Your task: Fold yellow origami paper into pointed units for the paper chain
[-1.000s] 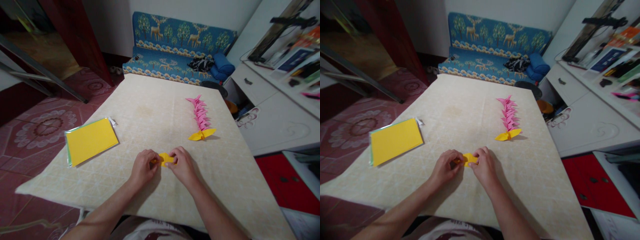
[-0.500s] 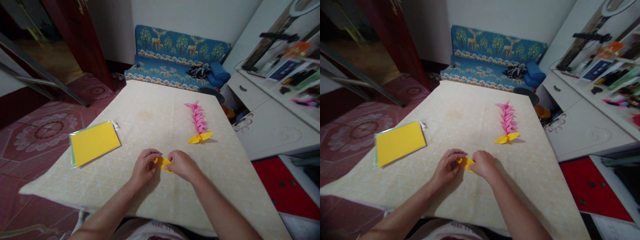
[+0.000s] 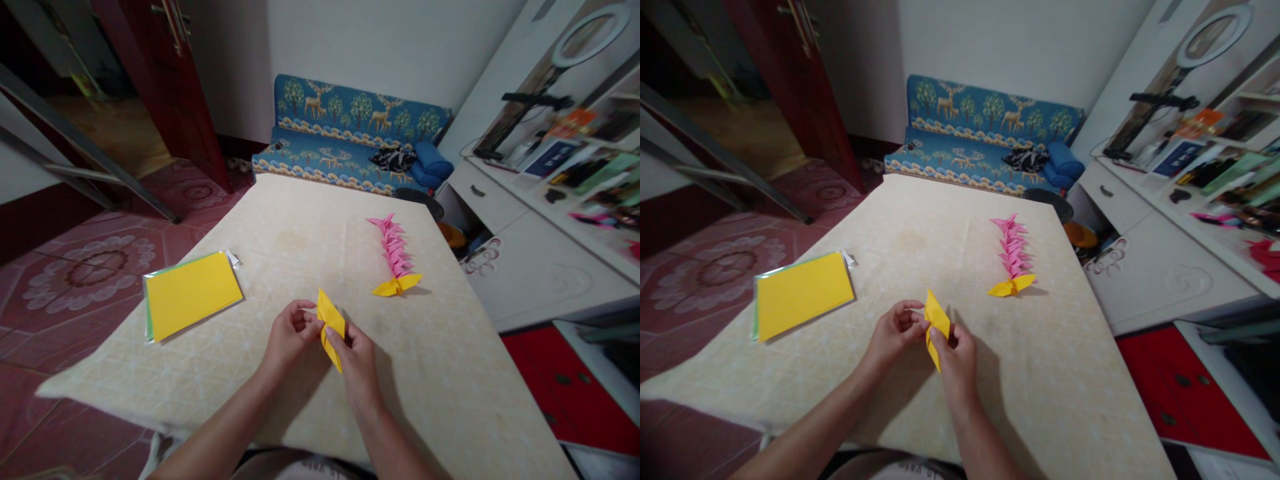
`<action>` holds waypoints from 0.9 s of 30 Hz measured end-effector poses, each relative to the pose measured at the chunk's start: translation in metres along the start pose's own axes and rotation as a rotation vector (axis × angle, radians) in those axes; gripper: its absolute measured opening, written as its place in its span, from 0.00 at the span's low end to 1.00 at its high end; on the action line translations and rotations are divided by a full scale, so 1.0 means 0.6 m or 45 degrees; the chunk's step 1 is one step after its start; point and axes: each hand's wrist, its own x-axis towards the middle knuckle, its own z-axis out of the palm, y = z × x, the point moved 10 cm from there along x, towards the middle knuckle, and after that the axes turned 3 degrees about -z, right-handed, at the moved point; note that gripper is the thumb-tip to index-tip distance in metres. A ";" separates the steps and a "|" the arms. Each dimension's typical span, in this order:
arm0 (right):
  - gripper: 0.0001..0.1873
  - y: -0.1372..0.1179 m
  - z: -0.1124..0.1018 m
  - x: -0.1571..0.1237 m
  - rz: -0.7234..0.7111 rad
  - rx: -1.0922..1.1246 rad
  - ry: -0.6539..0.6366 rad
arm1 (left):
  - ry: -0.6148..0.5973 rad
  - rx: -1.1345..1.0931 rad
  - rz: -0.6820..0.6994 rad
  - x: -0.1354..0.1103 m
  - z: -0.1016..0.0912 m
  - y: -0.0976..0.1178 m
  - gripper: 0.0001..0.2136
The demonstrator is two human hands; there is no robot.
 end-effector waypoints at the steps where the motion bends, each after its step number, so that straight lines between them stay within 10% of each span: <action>1: 0.18 0.001 0.000 -0.003 0.013 -0.021 -0.024 | -0.033 -0.014 -0.019 0.004 0.003 -0.002 0.16; 6: 0.20 -0.009 -0.023 -0.012 0.029 -0.387 -0.232 | -0.408 0.217 -0.133 0.035 0.023 0.008 0.12; 10: 0.06 -0.088 -0.057 -0.021 -0.543 -0.791 -0.107 | -0.958 0.488 -0.185 0.031 0.065 0.016 0.09; 14: 0.11 -0.108 -0.009 -0.055 -0.971 -1.010 -0.390 | -1.190 0.721 -0.152 0.022 0.101 0.006 0.11; 21: 0.08 -0.067 0.026 -0.065 -0.988 -1.241 -0.606 | -0.812 1.213 0.504 0.001 0.095 0.043 0.05; 27: 0.08 -0.057 0.023 -0.059 -0.923 -1.257 -0.596 | -0.466 1.250 0.669 -0.076 0.043 0.051 0.10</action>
